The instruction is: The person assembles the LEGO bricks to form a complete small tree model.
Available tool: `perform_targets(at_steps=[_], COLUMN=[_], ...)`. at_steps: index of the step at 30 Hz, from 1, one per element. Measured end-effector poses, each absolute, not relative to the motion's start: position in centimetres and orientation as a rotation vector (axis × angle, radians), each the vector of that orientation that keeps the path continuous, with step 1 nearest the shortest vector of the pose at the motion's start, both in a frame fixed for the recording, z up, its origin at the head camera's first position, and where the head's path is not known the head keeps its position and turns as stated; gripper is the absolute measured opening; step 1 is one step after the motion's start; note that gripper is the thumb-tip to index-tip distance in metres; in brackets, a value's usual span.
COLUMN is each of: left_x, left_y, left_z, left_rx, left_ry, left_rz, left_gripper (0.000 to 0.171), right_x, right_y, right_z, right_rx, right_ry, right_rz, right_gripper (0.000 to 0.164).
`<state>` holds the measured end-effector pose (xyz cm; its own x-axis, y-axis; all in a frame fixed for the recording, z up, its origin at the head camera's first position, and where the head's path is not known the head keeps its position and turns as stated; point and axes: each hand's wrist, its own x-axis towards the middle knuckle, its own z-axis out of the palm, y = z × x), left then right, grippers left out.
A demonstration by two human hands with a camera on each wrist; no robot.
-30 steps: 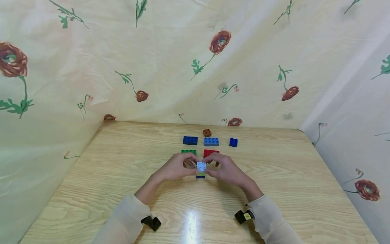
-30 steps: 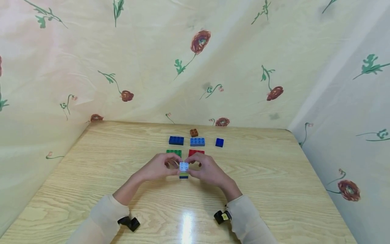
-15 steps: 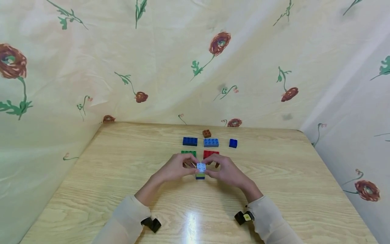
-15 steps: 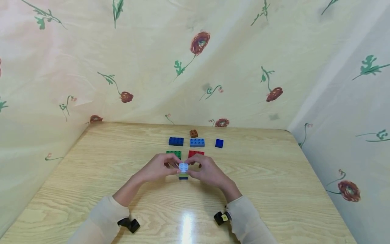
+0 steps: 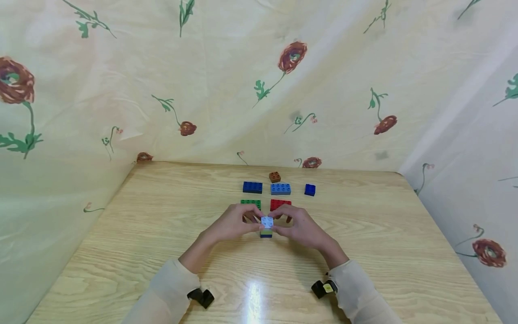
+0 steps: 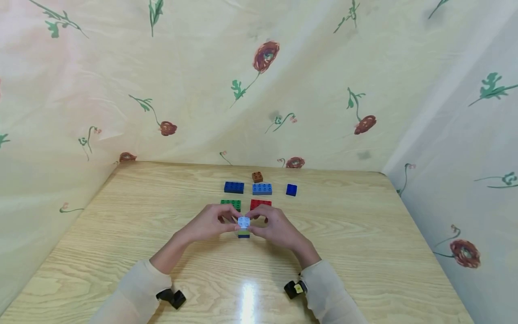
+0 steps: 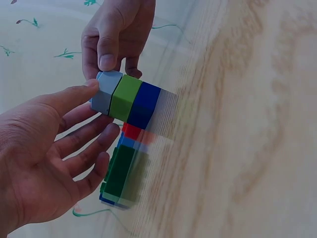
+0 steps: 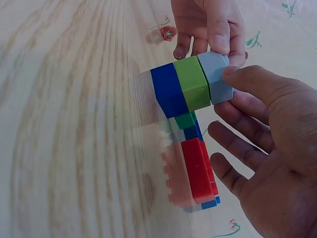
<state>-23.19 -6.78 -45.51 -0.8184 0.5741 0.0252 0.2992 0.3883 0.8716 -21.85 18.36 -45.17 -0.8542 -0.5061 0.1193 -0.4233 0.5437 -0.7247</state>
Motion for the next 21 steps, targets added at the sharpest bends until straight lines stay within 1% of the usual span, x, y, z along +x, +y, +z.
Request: perform_targets(at_steps=[11, 21], left_x=[-23.18, -23.04], left_y=[-6.75, -6.68], left_z=[-45.78, -45.69], left_rx=[0.756, 0.753], left_ry=[2.364, 2.368], left_rz=[1.392, 1.385], left_gripper=[0.019, 0.02], right_x=[-21.73, -21.66], right_y=[18.39, 18.44], right_z=[-45.64, -45.86], right_rx=[-0.786, -0.765], right_ry=[2.64, 2.639], right_rz=[-1.266, -1.285], right_gripper=[0.028, 0.03])
